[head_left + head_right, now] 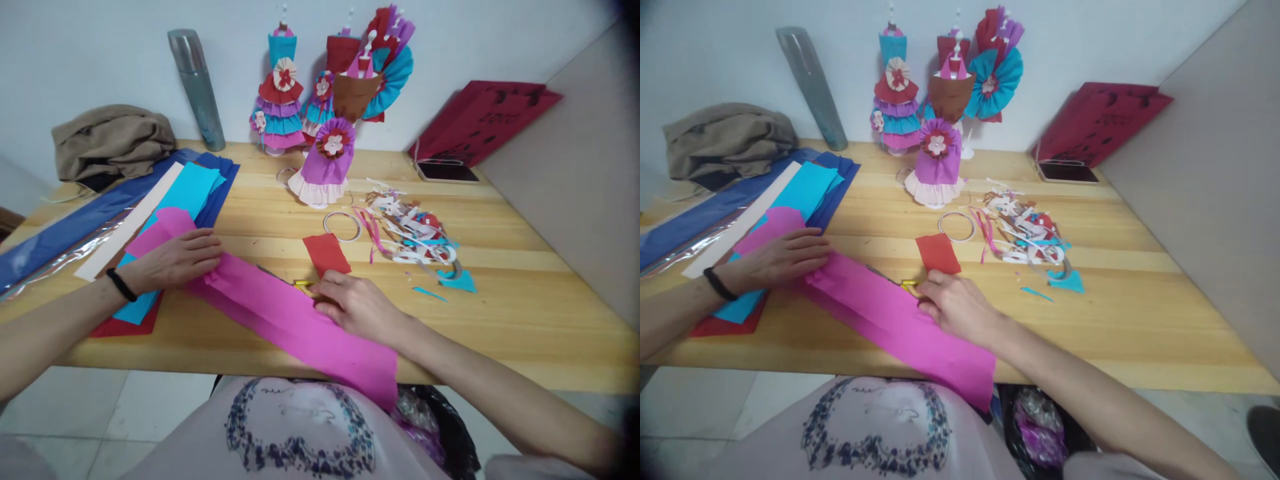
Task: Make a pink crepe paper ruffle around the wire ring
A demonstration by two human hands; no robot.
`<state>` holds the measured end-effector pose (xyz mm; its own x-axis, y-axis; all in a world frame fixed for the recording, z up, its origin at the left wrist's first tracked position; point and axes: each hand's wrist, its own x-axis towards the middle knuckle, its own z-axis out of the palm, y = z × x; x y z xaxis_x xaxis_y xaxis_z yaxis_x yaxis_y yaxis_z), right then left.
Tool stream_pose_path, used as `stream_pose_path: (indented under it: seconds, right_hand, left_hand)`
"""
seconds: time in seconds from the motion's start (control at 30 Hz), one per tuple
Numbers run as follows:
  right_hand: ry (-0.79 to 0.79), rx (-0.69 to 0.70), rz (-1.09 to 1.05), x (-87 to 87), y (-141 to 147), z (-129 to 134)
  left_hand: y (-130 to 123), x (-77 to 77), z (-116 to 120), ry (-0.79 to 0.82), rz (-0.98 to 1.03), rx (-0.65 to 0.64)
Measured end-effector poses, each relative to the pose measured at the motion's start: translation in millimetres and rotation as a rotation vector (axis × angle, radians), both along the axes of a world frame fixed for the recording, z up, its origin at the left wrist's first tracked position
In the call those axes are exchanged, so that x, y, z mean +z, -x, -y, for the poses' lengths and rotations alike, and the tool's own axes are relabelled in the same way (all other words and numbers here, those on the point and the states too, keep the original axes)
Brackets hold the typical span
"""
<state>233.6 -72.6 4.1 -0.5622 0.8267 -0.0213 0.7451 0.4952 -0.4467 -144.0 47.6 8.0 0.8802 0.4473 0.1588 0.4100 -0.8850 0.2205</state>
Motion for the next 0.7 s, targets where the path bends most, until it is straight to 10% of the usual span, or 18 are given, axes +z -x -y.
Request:
stream_pose_path:
  seconds: [0.53,0.7]
  right_hand:
    - [-0.039,-0.249,0.372,5.7,7,-32]
    - [-0.045,-0.310,0.168,-4.8,17,-62]
  left_hand:
    - [23,-16.7,7,-0.175,0.065,-0.153]
    - [8,-17.4,9,-0.222,0.059,-0.145]
